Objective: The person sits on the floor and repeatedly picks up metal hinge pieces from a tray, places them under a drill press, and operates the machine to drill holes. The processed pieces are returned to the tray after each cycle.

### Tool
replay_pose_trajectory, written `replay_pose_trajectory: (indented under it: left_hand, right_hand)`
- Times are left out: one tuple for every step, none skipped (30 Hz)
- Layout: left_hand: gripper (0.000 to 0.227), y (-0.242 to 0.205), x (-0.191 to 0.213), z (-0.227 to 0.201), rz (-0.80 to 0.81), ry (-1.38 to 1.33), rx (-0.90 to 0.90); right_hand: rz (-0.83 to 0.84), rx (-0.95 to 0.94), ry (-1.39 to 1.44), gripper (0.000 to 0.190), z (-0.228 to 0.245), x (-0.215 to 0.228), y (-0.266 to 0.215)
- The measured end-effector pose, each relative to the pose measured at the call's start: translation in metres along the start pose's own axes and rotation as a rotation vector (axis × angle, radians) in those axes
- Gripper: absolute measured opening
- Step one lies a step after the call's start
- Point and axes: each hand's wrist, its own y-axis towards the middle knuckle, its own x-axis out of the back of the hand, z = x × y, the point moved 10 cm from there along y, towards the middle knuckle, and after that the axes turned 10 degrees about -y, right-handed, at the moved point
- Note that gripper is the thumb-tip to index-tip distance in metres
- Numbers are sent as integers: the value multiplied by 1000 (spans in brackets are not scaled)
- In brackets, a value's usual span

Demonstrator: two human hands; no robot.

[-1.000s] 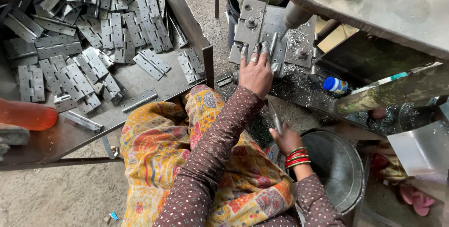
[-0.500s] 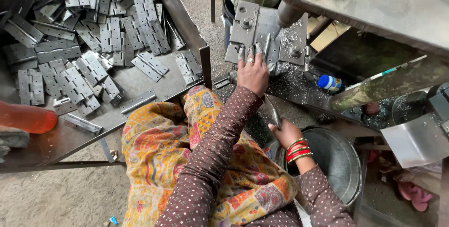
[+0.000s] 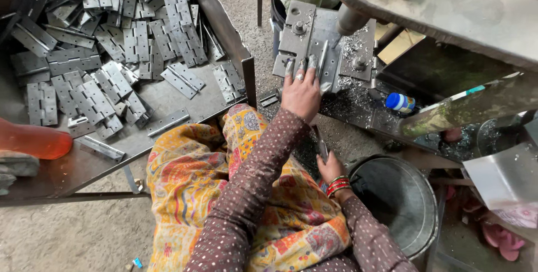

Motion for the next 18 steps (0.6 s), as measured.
replay_pose_trajectory:
  left_hand:
    - [30,2,1,-3,-1,35,-11]
    - [29,3,2,-2,2,76,-22]
    - [29,7,3,0,5,117,-32]
    - [27,7,-2,2,28,114,-9]
    - [25,12,-9,4,51,112,15]
    - [24,17,-18,4,76,105,34]
    - [25,19,-23,4,70,99,41]
    - [27,28,-24,5,51,99,40]
    - [29,34,-25,5,33,98,40]
    - [29,40,-24,6,6,107,31]
    - [30,44,-21,5,-21,115,23]
    - [31,41,-20,5,-45,122,19]
    - [30,38,-21,4,-41,103,17]
    - [28,33,-19,7,-34,94,17]
    - [27,29,-15,8,-28,85,18]
    - [27,23,-14,9,-3,81,17]
    - [27,16,-13,9,22,77,17]
    - [27,19,-11,7,30,67,18]
  right_hand:
    - [80,-16,51,44,-2,7,0]
    - [164,-30,108,44,2,11,-3]
    - [120,57,73,46,12,31,1]
    - [87,136,33,49,16,50,-1]
    - [54,216,-7,51,22,62,-6]
    - [91,183,1,50,17,63,-10]
    - [128,149,10,50,12,60,-17]
    - [150,121,21,49,11,57,-12]
    - [109,80,14,50,9,55,-10]
    - [66,43,8,51,12,45,-11]
    - [24,7,3,52,12,35,-8]
    - [-13,-2,-22,50,12,25,-6]
    - [-49,-10,-48,48,10,16,-4]
    - [-81,-13,-65,46,12,6,-3]
    - [-69,-10,-37,46,14,-4,-3]
    - [-54,-13,-7,47,13,-10,-7]
    - [-40,-17,23,47,13,-13,-12]
    - [-35,-6,21,49,10,-2,-5]
